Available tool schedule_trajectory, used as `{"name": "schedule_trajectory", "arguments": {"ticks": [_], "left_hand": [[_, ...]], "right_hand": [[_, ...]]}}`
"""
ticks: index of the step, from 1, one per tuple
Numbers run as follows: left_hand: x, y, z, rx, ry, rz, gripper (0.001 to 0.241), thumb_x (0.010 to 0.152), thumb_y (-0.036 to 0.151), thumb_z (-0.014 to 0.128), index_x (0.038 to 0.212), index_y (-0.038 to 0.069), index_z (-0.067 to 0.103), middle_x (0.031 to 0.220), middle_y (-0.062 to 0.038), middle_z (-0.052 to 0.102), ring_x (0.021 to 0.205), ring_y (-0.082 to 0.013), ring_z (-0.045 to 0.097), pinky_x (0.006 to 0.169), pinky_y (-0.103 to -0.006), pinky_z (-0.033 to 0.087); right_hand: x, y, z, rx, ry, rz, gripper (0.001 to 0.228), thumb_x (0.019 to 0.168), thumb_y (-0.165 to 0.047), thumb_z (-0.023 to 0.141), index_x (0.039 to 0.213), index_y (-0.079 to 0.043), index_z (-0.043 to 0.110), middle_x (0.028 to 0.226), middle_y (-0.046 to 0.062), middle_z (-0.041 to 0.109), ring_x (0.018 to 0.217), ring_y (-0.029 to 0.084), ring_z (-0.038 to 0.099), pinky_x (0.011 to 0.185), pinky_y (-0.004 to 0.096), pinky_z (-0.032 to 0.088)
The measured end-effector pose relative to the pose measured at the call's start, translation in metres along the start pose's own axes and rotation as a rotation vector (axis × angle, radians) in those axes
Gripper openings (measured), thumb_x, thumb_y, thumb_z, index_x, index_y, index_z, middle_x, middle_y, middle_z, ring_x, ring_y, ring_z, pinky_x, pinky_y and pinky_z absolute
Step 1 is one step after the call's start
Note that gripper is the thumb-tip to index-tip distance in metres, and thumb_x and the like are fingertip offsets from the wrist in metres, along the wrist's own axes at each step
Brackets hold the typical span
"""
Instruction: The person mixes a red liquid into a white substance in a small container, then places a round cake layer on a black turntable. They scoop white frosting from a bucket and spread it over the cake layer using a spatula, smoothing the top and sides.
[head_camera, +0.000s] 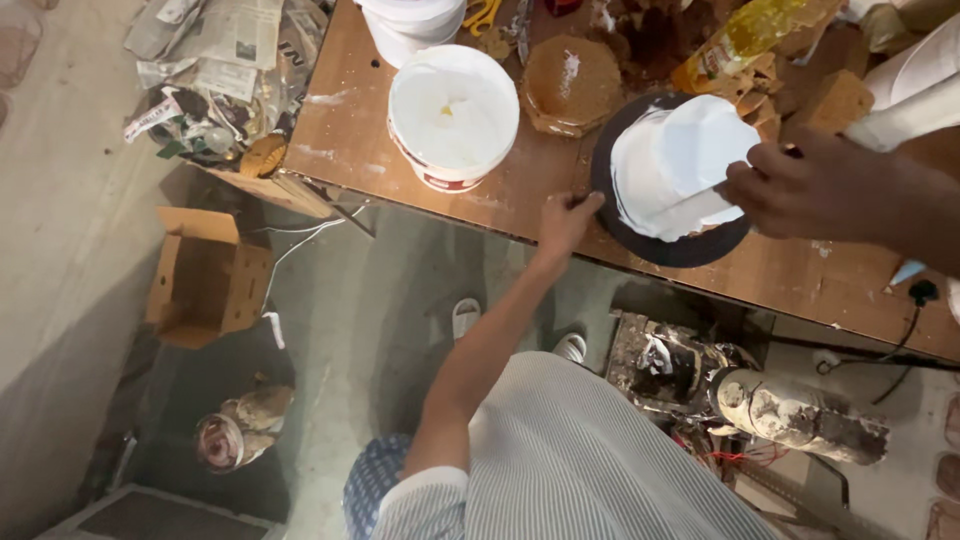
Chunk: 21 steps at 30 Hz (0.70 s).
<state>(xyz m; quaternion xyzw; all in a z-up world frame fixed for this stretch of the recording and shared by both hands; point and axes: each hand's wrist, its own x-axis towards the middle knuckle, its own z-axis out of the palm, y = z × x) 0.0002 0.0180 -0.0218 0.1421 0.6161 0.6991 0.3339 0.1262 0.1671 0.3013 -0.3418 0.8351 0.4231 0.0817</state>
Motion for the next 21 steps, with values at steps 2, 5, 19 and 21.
{"name": "schedule_trajectory", "arguments": {"ticks": [2,5,19,21], "left_hand": [[0.001,0.001,0.003,0.022,0.030,0.037,0.039,0.093,0.027,0.079,0.080,-0.009,0.072,0.070,-0.008,0.063,0.067,-0.0118,0.053,0.059,-0.0355,0.044],[-0.023,0.003,0.010,0.169,0.062,-0.018,0.036,0.089,0.031,0.078,0.082,-0.004,0.074,0.065,-0.005,0.067,0.060,-0.0118,0.061,0.057,-0.0316,0.047],[-0.044,0.021,0.004,0.134,-0.235,-0.132,0.030,0.079,0.026,0.081,0.094,-0.001,0.082,0.081,-0.009,0.079,0.070,-0.0128,0.072,0.070,-0.0278,0.056],[-0.018,0.023,-0.006,0.016,-0.125,-0.095,0.032,0.081,0.025,0.081,0.092,-0.004,0.081,0.082,-0.009,0.078,0.070,-0.0126,0.069,0.066,-0.0301,0.053]], "right_hand": [[0.004,0.006,0.005,-0.064,0.030,0.003,0.039,0.088,-0.028,0.066,0.122,-0.014,0.076,0.104,-0.005,0.069,0.087,0.015,0.058,0.062,0.031,0.049],[0.019,0.019,0.000,-0.110,-0.043,0.094,0.026,0.098,-0.027,0.064,0.118,-0.015,0.075,0.092,-0.005,0.066,0.086,0.016,0.060,0.071,0.037,0.055],[0.033,0.019,-0.047,0.148,-0.525,0.040,0.034,0.088,-0.033,0.065,0.119,-0.019,0.066,0.099,-0.005,0.064,0.099,0.018,0.065,0.071,0.035,0.056],[0.015,0.005,-0.036,0.086,-0.424,0.010,0.047,0.085,-0.029,0.067,0.130,-0.020,0.065,0.106,-0.006,0.063,0.104,0.019,0.061,0.067,0.030,0.053]]}}
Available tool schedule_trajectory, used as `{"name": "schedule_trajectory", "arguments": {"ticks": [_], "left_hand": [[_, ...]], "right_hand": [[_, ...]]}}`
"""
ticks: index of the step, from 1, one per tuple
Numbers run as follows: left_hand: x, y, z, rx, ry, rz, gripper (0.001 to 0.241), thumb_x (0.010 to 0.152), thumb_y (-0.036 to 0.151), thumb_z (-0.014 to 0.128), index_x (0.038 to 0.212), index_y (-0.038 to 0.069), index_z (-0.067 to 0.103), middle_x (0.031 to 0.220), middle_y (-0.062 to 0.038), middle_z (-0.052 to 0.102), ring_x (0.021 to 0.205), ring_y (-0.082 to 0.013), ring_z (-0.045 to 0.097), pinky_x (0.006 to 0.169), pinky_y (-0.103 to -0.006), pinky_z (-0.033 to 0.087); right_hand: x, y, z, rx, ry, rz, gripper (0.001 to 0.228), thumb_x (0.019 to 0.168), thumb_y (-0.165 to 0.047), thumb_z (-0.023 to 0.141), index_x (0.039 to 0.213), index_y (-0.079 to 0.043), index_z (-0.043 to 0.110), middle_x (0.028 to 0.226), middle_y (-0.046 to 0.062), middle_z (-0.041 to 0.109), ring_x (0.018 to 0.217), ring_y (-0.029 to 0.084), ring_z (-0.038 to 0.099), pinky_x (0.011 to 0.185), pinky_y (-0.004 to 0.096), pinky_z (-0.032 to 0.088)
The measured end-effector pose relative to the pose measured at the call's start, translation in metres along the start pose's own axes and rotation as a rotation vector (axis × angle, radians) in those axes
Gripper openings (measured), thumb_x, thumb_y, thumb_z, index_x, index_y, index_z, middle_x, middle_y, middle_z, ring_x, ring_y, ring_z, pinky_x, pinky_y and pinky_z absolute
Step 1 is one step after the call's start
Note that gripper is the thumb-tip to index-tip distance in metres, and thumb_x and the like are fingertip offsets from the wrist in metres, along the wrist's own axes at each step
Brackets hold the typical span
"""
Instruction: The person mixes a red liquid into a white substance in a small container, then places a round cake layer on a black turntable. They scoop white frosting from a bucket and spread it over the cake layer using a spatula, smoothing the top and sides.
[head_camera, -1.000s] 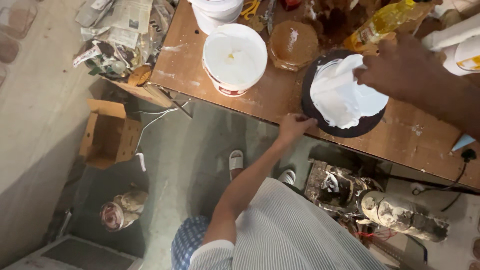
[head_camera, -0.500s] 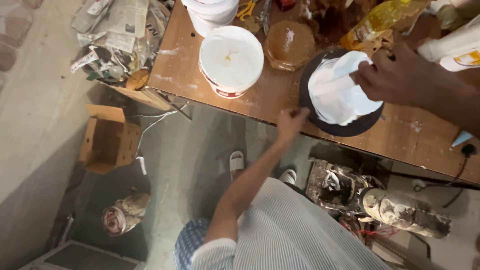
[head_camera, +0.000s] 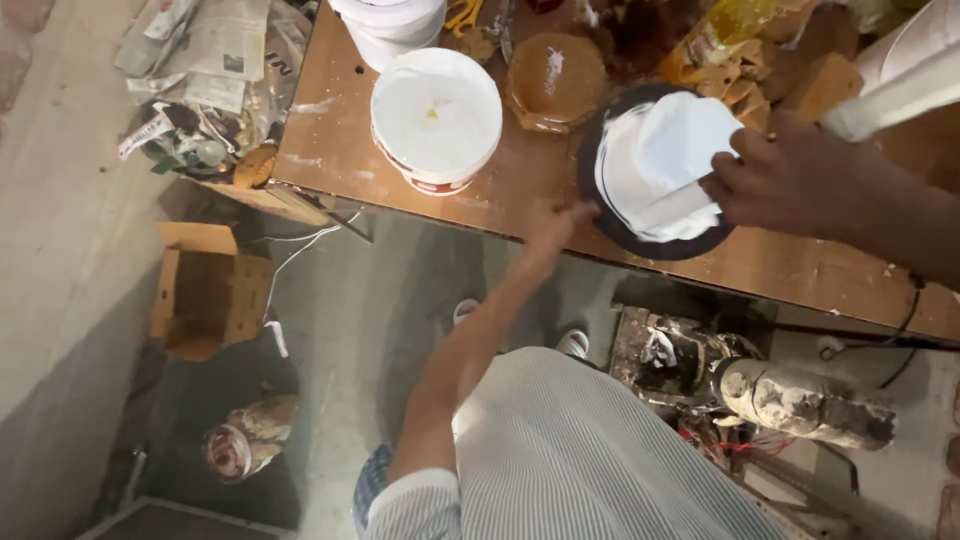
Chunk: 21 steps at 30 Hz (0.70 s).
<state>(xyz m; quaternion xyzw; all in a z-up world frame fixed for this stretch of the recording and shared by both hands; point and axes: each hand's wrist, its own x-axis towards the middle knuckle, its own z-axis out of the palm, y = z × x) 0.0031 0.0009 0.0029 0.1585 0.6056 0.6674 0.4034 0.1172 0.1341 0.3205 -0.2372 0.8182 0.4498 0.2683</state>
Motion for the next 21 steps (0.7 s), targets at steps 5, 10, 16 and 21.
{"name": "schedule_trajectory", "arguments": {"ticks": [5,10,16,21], "left_hand": [[0.044,0.009,0.000,-0.017,0.170,-0.009,0.035,0.086,0.028,0.080,0.086,-0.006,0.077,0.067,-0.006,0.064,0.061,-0.0130,0.054,0.055,-0.0354,0.043],[0.009,-0.003,0.021,0.033,0.315,0.082,0.040,0.087,0.032,0.079,0.079,-0.007,0.072,0.065,-0.007,0.064,0.060,-0.0124,0.054,0.055,-0.0347,0.044],[-0.074,-0.040,0.071,-0.145,0.015,-0.140,0.042,0.088,0.037,0.080,0.085,-0.005,0.074,0.072,-0.004,0.067,0.063,-0.0107,0.056,0.059,-0.0336,0.045],[-0.069,-0.034,0.070,-0.181,-0.055,-0.168,0.033,0.088,0.031,0.080,0.095,-0.001,0.079,0.074,-0.003,0.074,0.067,-0.0077,0.062,0.064,-0.0283,0.049]], "right_hand": [[-0.010,-0.011,0.045,-0.119,0.370,0.043,0.041,0.088,-0.026,0.066,0.127,-0.015,0.073,0.106,-0.007,0.065,0.099,0.016,0.055,0.063,0.028,0.047],[0.009,-0.001,0.050,-0.164,0.425,0.133,0.035,0.094,-0.036,0.057,0.115,-0.016,0.077,0.093,-0.005,0.063,0.088,0.017,0.056,0.070,0.038,0.053],[0.026,0.015,0.020,-0.124,0.372,0.241,0.028,0.083,-0.031,0.068,0.108,-0.021,0.076,0.086,-0.003,0.067,0.085,0.019,0.065,0.069,0.041,0.053],[0.030,0.022,0.002,-0.068,0.177,0.256,0.015,0.097,-0.025,0.067,0.110,-0.021,0.075,0.088,-0.001,0.070,0.097,0.023,0.070,0.085,0.047,0.057]]}}
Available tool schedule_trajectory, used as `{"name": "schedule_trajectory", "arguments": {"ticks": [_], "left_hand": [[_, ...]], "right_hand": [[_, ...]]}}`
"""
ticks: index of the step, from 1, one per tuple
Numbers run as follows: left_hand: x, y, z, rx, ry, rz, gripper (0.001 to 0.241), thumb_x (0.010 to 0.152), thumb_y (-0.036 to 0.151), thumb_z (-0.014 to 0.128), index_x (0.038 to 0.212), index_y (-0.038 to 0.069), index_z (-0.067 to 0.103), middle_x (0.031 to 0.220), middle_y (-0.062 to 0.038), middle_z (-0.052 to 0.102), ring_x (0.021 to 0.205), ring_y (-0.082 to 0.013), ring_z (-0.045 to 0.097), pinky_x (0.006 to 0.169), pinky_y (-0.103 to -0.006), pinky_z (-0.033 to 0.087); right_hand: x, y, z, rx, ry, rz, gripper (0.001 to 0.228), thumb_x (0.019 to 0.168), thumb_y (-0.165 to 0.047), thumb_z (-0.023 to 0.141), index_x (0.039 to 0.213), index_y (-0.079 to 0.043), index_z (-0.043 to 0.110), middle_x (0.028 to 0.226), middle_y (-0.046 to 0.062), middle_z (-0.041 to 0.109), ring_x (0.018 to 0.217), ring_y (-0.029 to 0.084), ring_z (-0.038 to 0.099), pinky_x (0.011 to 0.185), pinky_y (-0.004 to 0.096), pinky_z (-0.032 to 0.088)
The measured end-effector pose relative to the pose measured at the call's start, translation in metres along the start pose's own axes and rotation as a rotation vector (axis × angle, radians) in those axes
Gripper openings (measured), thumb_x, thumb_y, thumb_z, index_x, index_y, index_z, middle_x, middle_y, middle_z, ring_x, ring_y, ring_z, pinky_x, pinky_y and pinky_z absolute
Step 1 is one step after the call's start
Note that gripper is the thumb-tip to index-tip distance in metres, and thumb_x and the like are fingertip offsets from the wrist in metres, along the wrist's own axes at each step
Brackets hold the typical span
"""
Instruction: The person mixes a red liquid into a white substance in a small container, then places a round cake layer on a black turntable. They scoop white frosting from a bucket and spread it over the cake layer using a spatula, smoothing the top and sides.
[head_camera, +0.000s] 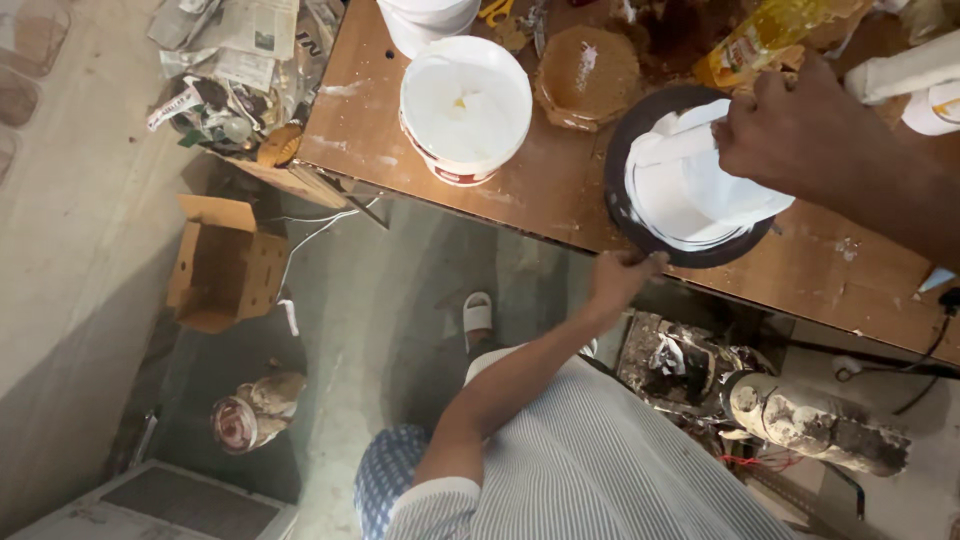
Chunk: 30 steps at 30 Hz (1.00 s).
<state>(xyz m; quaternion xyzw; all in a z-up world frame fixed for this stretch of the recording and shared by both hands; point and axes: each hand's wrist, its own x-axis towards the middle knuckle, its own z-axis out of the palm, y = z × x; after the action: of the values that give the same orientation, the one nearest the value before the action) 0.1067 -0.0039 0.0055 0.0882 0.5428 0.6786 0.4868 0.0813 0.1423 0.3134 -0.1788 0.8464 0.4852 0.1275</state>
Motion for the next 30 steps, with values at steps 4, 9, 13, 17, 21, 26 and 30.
{"name": "schedule_trajectory", "arguments": {"ticks": [4,9,13,17,21,26,30], "left_hand": [[0.007,0.011,-0.009,0.028,0.011,-0.011,0.028,0.085,0.021,0.083,0.093,-0.006,0.081,0.073,-0.008,0.071,0.061,-0.0129,0.055,0.055,-0.0324,0.041],[0.008,0.027,-0.024,0.017,-0.055,-0.045,0.025,0.080,0.020,0.083,0.090,-0.003,0.079,0.081,-0.007,0.078,0.072,-0.0142,0.072,0.067,-0.0296,0.057],[0.031,0.063,-0.056,0.145,-0.146,0.095,0.029,0.084,0.025,0.076,0.090,-0.003,0.082,0.085,-0.009,0.081,0.077,-0.0175,0.072,0.073,-0.0327,0.054],[0.077,0.101,-0.079,0.184,0.114,0.083,0.035,0.087,0.030,0.079,0.103,-0.001,0.076,0.089,-0.005,0.072,0.080,-0.0157,0.063,0.070,-0.0345,0.051],[0.090,0.107,-0.084,0.211,0.003,0.347,0.042,0.087,0.030,0.080,0.105,-0.008,0.078,0.088,-0.002,0.077,0.080,-0.0101,0.066,0.071,-0.0308,0.054],[0.073,0.096,-0.070,0.283,0.171,0.066,0.041,0.087,0.034,0.079,0.100,-0.005,0.080,0.071,-0.005,0.066,0.058,-0.0136,0.059,0.047,-0.0342,0.047],[0.058,0.098,-0.077,0.255,0.124,0.112,0.042,0.085,0.032,0.079,0.109,-0.004,0.078,0.079,-0.005,0.069,0.061,-0.0130,0.058,0.048,-0.0329,0.047]], "right_hand": [[0.002,0.003,-0.005,0.022,-0.040,0.003,0.022,0.091,-0.025,0.068,0.112,-0.021,0.074,0.092,-0.002,0.072,0.096,0.023,0.071,0.078,0.043,0.057],[-0.009,-0.001,-0.009,0.180,-0.074,-0.057,0.020,0.085,-0.027,0.069,0.104,-0.024,0.073,0.092,-0.003,0.071,0.097,0.021,0.071,0.076,0.039,0.057],[-0.030,-0.013,-0.005,0.124,-0.136,-0.158,0.038,0.084,-0.037,0.067,0.119,-0.024,0.070,0.097,-0.007,0.066,0.092,0.015,0.066,0.067,0.035,0.055],[-0.057,-0.031,0.006,0.093,-0.009,-0.147,0.042,0.085,-0.032,0.069,0.126,-0.023,0.069,0.099,-0.007,0.064,0.096,0.015,0.063,0.064,0.030,0.051],[-0.078,-0.040,0.029,0.144,0.276,-0.052,0.056,0.064,-0.028,0.068,0.119,-0.025,0.073,0.097,-0.001,0.067,0.098,0.021,0.065,0.060,0.034,0.049],[-0.081,-0.048,0.050,0.012,0.235,-0.058,0.036,0.089,-0.032,0.066,0.121,-0.020,0.074,0.105,-0.005,0.068,0.102,0.018,0.063,0.061,0.030,0.048],[-0.066,-0.030,0.028,-0.175,0.510,0.055,0.043,0.089,-0.030,0.067,0.130,-0.017,0.075,0.114,-0.001,0.073,0.082,0.015,0.058,0.059,0.029,0.040]]}}
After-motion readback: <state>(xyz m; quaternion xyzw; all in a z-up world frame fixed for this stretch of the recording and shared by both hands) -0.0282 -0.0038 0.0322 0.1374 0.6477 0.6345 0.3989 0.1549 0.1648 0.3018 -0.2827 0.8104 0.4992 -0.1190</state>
